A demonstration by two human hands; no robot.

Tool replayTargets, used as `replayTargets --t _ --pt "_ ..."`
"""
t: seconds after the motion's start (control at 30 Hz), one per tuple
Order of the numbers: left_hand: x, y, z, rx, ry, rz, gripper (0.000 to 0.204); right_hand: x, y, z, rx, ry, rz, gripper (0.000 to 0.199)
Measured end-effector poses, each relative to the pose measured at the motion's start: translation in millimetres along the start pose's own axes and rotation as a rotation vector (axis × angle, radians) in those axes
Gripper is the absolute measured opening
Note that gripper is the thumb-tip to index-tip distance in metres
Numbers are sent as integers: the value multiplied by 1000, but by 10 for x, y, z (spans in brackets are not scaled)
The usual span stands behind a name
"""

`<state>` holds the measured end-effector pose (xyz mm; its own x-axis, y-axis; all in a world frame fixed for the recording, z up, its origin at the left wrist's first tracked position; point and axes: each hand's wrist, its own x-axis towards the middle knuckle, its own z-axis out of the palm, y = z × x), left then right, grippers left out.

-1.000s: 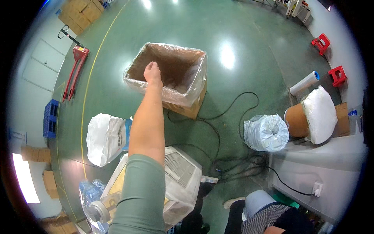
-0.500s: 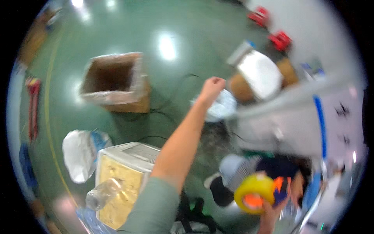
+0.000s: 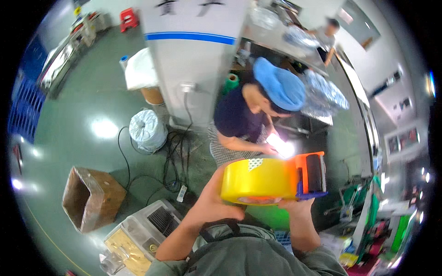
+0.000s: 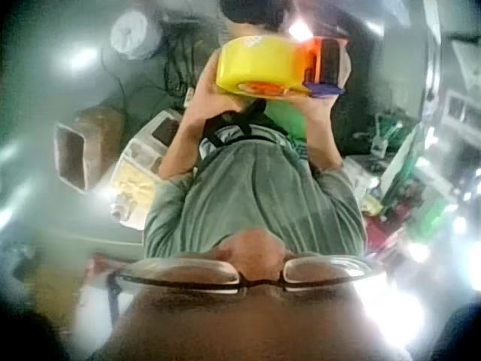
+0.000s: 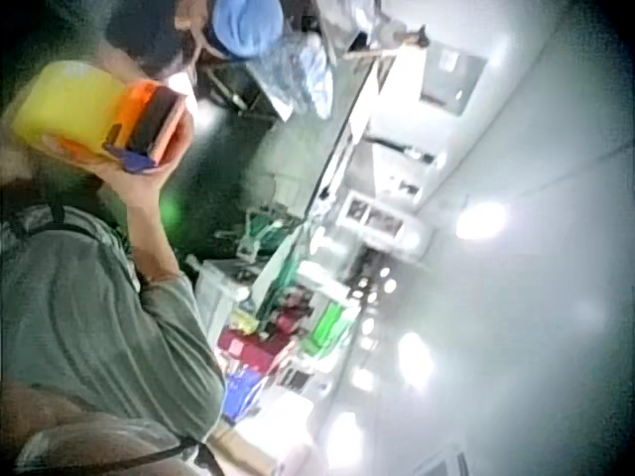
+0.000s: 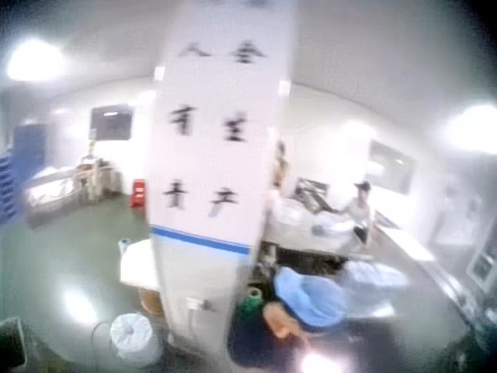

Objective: The person wraps a stack of items in a large plastic bag, seals the bag with tape using a dispenser, and places the package onto a pallet.

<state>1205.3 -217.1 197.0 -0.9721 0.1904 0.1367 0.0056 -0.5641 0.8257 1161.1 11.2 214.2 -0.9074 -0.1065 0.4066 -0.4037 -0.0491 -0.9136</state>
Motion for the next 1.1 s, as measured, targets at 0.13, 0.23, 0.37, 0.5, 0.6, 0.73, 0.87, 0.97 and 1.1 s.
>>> replayTargets --t 0.13,0.23,0.37,0.5,0.6,0.73,0.87,0.97,1.1 --pt "437 -561 994 174 -78 101 82 -274 -117 -1071 89 86 -100 120" --pt "770 -1059 1838 310 -174 230 72 -291 -353 -1748 129 216 -294 59" --pt "1160 -1590 2834 260 -347 286 39 -688 -424 -2923 618 219 -228 44" --pt "1371 -2001 3587 259 -560 191 37 -1124 -514 -3645 764 299 -321 39" --pt "1445 -2330 3897 163 -669 134 43 -1328 -589 -3857 1024 521 -310 21" --pt "1505 -2716 4268 -109 -641 -22 51 -1519 -496 -4128 861 486 -353 38" --pt "1721 -3074 4538 -239 -749 -123 52 -1678 -443 -4335 797 629 -291 39" --pt "1986 -3190 4747 -105 -883 -96 54 -2162 -737 -4939 192 701 255 37" --pt "2366 -3381 5334 254 -1053 50 57 -2545 -1245 -6076 -404 986 265 27"
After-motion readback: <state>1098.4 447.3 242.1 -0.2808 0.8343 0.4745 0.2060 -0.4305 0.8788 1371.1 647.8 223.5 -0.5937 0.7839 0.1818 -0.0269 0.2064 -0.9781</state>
